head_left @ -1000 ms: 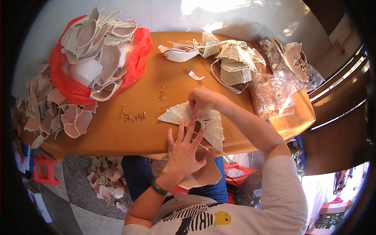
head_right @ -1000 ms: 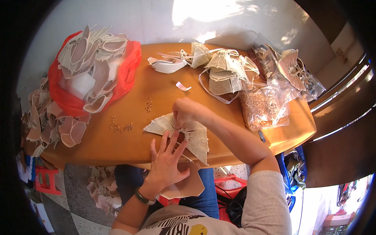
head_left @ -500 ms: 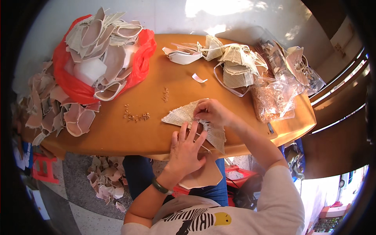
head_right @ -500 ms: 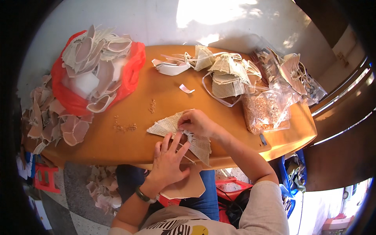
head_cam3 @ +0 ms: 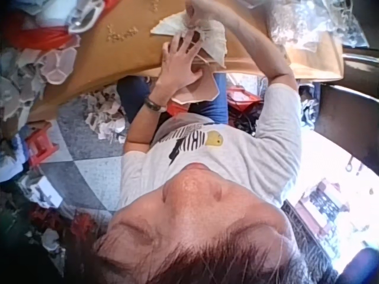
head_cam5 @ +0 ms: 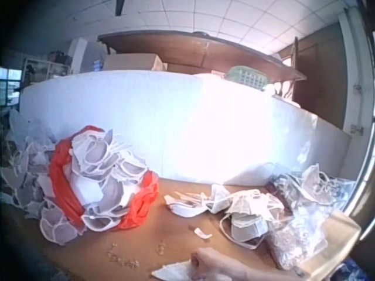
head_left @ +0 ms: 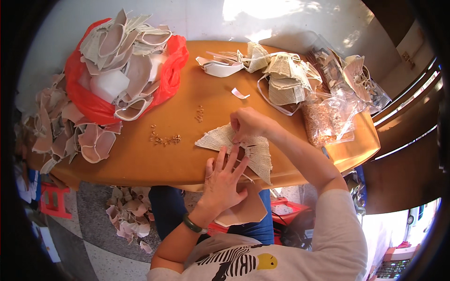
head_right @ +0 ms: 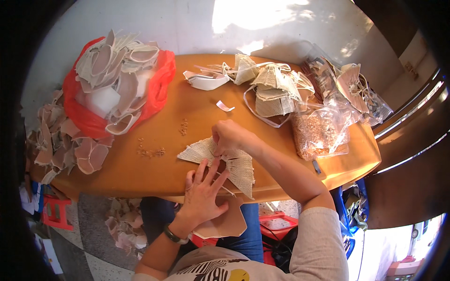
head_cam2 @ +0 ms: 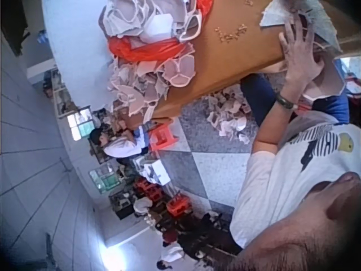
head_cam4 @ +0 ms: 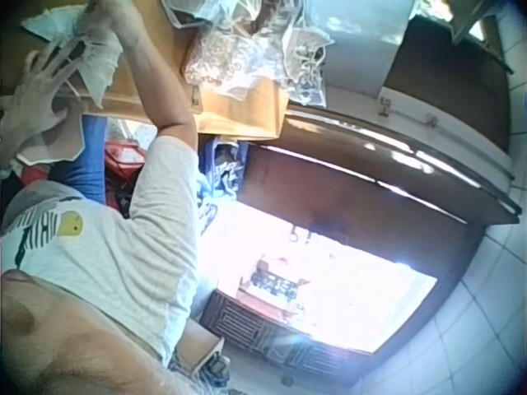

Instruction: Hand-assembling shoe uppers by folding material and attaching decorative beads.

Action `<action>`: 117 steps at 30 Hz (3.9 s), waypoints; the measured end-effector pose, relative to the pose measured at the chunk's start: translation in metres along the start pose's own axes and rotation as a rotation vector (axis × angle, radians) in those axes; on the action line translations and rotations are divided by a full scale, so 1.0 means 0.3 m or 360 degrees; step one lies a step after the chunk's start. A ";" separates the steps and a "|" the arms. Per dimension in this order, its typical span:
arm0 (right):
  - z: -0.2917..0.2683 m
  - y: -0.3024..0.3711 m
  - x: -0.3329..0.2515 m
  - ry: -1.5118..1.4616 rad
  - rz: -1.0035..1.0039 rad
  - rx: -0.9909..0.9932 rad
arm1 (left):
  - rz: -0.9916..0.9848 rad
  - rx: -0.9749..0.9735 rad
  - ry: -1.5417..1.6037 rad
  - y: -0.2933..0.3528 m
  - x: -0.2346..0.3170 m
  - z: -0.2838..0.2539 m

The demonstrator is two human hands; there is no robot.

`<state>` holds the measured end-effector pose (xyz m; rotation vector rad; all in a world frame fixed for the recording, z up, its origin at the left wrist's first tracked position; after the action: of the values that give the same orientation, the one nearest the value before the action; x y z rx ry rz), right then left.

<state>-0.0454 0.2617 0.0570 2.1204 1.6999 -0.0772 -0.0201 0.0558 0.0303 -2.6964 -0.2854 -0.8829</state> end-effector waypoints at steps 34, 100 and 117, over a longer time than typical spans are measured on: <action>0.027 0.012 -0.028 -0.0287 -0.0524 -0.0050 | -0.0040 -0.0014 -0.0011 0.017 0.005 0.004; 0.005 -0.242 -0.021 -0.0015 -0.0245 0.1010 | -0.0007 0.0030 -0.0032 0.023 -0.003 0.016; 0.066 0.072 -0.067 -0.0381 -0.0675 0.0133 | -0.0043 -0.0035 -0.0020 0.023 0.006 0.010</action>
<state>-0.0259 0.2326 0.0512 1.6887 1.9904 -0.5115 -0.0153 0.0505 0.0277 -2.7253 -0.3173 -0.8820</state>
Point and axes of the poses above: each hand's wrist, its own y-axis away from the middle knuckle, its own z-axis out of the palm, x = y × z, the point moved 3 cm from there along -y, towards the middle knuckle, and after that the axes turned 14 degrees about y, right-handed, at the moved point
